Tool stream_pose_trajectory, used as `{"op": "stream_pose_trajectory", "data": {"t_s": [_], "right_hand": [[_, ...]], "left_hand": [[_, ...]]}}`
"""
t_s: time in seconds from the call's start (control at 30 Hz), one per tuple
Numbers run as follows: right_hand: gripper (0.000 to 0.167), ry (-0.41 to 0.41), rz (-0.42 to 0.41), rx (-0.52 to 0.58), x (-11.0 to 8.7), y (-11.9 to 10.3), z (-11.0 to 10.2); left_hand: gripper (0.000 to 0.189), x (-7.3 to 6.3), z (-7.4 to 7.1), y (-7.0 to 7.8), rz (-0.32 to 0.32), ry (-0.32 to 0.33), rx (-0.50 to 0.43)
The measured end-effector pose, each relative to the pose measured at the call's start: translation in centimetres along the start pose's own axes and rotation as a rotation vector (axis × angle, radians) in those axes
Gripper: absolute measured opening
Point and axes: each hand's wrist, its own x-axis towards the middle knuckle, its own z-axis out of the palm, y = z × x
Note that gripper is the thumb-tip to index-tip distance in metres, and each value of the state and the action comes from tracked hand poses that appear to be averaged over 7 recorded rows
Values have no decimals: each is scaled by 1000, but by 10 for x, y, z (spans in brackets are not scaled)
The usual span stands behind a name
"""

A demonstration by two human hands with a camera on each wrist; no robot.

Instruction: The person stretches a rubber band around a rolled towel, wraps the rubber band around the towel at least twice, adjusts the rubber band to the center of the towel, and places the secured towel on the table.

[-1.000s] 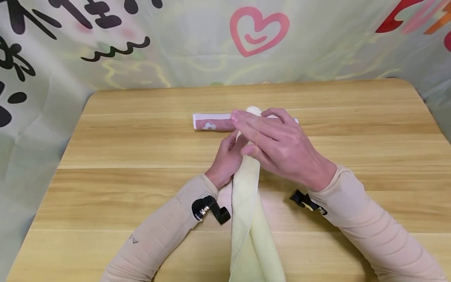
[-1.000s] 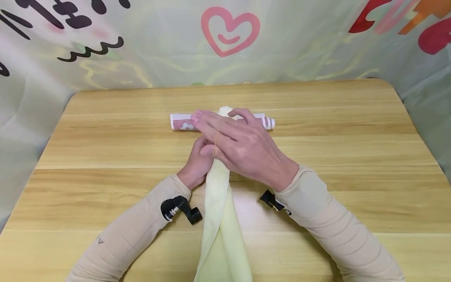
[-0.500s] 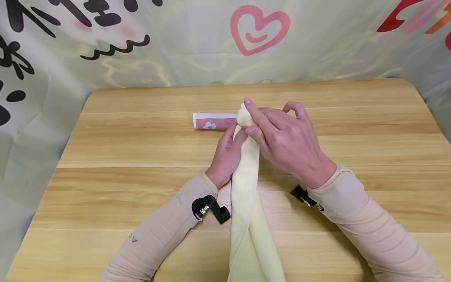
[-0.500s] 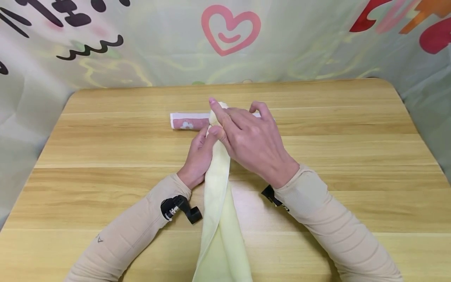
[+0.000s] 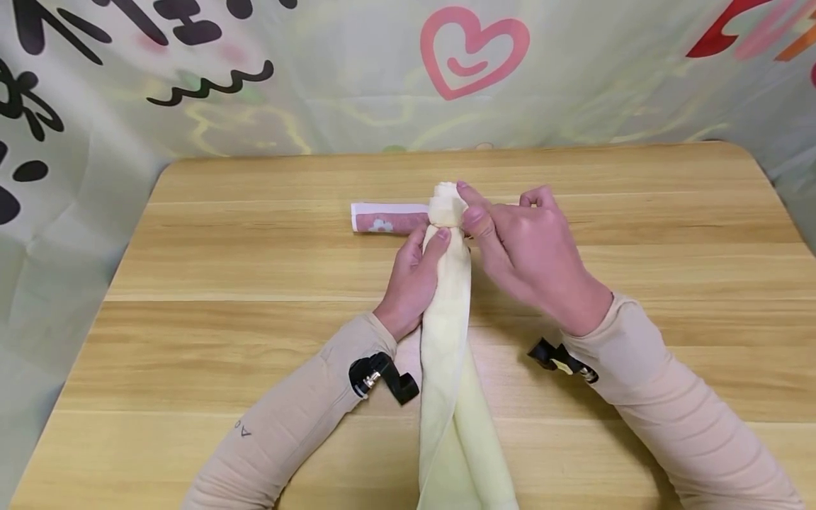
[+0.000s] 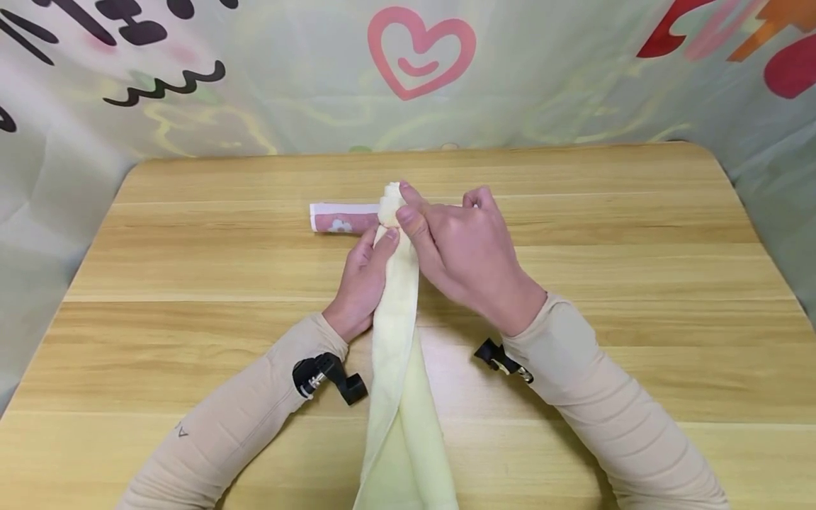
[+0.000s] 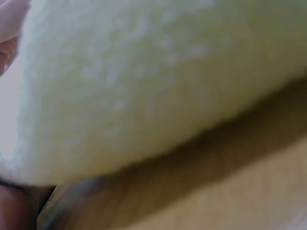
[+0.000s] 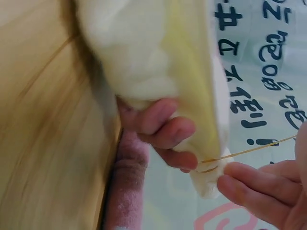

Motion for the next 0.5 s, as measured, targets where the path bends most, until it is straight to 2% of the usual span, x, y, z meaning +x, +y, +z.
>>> {"op": "stream_pose_trajectory", "data": {"t_s": [0.17,0.33,0.5], "right_hand": [[56,-98,139,194,4,2,-6],[62,-141,244,271,8,5,-10],[65,-142,341,308,10,8,-12]], "left_hand": [[36,0,1,0,13,-3,-15],[37,-1,2,0,28,-8,-29],[37,-1,2,1,43,-23,-23]]}}
